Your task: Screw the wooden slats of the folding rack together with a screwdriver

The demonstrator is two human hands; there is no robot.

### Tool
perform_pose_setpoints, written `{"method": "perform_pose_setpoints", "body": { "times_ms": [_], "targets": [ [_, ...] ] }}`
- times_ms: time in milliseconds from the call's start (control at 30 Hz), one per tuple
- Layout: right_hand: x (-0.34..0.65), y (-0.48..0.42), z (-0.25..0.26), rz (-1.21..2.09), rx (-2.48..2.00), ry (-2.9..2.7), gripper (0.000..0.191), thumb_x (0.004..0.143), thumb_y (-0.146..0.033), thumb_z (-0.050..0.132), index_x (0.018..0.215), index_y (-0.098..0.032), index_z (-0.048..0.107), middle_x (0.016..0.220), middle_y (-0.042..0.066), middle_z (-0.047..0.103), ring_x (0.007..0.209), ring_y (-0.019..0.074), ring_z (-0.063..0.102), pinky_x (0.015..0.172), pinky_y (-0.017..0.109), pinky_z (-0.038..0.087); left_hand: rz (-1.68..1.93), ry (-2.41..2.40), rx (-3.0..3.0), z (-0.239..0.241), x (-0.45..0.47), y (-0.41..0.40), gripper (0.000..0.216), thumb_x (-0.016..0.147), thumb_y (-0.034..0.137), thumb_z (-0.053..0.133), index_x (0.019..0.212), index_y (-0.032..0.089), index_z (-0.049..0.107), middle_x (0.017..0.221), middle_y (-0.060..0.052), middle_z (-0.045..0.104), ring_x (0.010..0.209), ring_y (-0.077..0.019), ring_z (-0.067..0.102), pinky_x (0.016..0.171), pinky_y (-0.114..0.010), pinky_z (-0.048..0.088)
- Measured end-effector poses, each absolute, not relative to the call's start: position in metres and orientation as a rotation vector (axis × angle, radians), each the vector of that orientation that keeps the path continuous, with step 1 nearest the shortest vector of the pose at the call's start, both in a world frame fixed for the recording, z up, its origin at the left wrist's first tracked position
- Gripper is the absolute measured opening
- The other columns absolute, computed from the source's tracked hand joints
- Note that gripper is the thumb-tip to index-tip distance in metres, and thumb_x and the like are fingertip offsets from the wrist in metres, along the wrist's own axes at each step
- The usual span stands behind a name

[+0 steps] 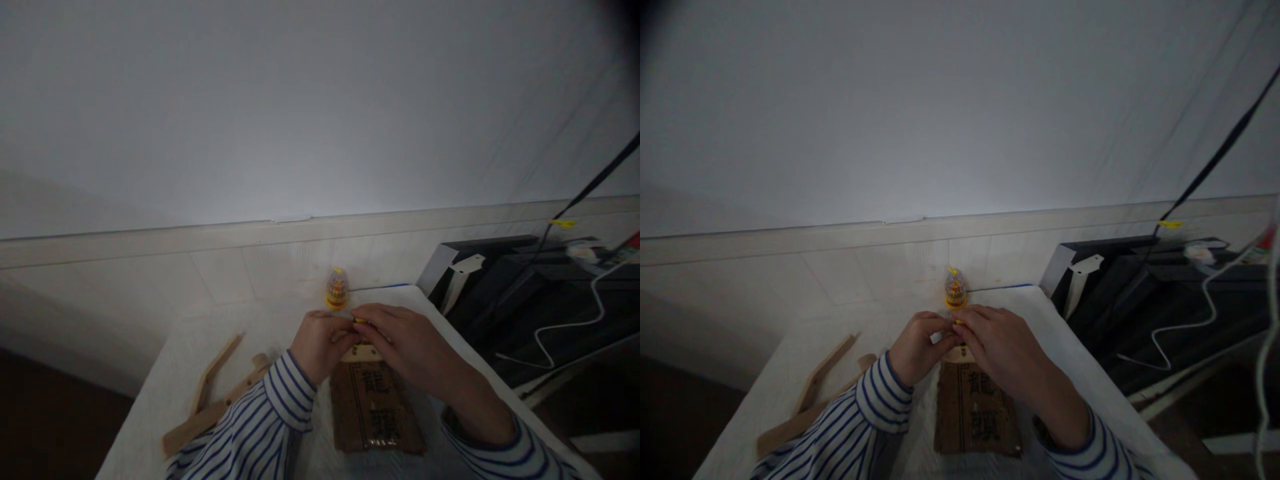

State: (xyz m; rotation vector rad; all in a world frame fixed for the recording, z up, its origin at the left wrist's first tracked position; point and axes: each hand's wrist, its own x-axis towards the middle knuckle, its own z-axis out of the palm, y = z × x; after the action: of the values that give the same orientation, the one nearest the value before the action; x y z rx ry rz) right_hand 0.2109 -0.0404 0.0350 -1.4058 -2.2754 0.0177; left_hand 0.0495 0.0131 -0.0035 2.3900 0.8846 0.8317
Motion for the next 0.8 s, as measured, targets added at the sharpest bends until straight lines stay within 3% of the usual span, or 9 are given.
{"method": "perform_pose_setpoints", "body": {
  "times_ms": [333, 667, 800],
  "targets": [
    [0.2079, -0.0415, 0.0354, 0.018, -1.385, -2.277, 0.023, 0.088, -0.022, 0.044, 0.105, -0.019, 0.06, 0.102, 0.006, 0.066, 0.09, 0.0197, 0.061, 0.079, 0.037, 0.049, 0.933, 1.035, 2.396, -0.0032, 0.0535, 0.0097, 0.009, 0.069, 0.025, 0.071, 0.075, 0.018, 0.069, 0.064, -0.001, 0.068, 0.063, -0.0157, 0.061, 0.069, -0.026, 0.043],
    [0.2078, -0.0422, 0.0367, 0.039, -1.37, -2.271, 0.03, 0.088, -0.023, 0.044, 0.115, -0.016, 0.055, 0.109, 0.01, 0.064, 0.098, 0.022, 0.06, 0.084, 0.04, 0.048, 0.904, 0.996, 2.4, -0.005, 0.052, 0.0117, 0.005, 0.07, 0.018, 0.07, 0.075, 0.018, 0.071, 0.067, -0.001, 0.068, 0.065, -0.0151, 0.062, 0.071, -0.025, 0.042],
    [0.2084, -0.0416, 0.0368, 0.049, -1.374, -2.258, 0.027, 0.089, -0.021, 0.042, 0.111, -0.018, 0.057, 0.106, 0.008, 0.065, 0.095, 0.0205, 0.06, 0.083, 0.038, 0.048, 0.89, 0.955, 2.393, -0.0065, 0.0519, 0.0129, 0.004, 0.073, 0.022, 0.068, 0.073, 0.02, 0.071, 0.065, 0.0, 0.069, 0.063, -0.014, 0.061, 0.07, -0.025, 0.042]
  ]
}}
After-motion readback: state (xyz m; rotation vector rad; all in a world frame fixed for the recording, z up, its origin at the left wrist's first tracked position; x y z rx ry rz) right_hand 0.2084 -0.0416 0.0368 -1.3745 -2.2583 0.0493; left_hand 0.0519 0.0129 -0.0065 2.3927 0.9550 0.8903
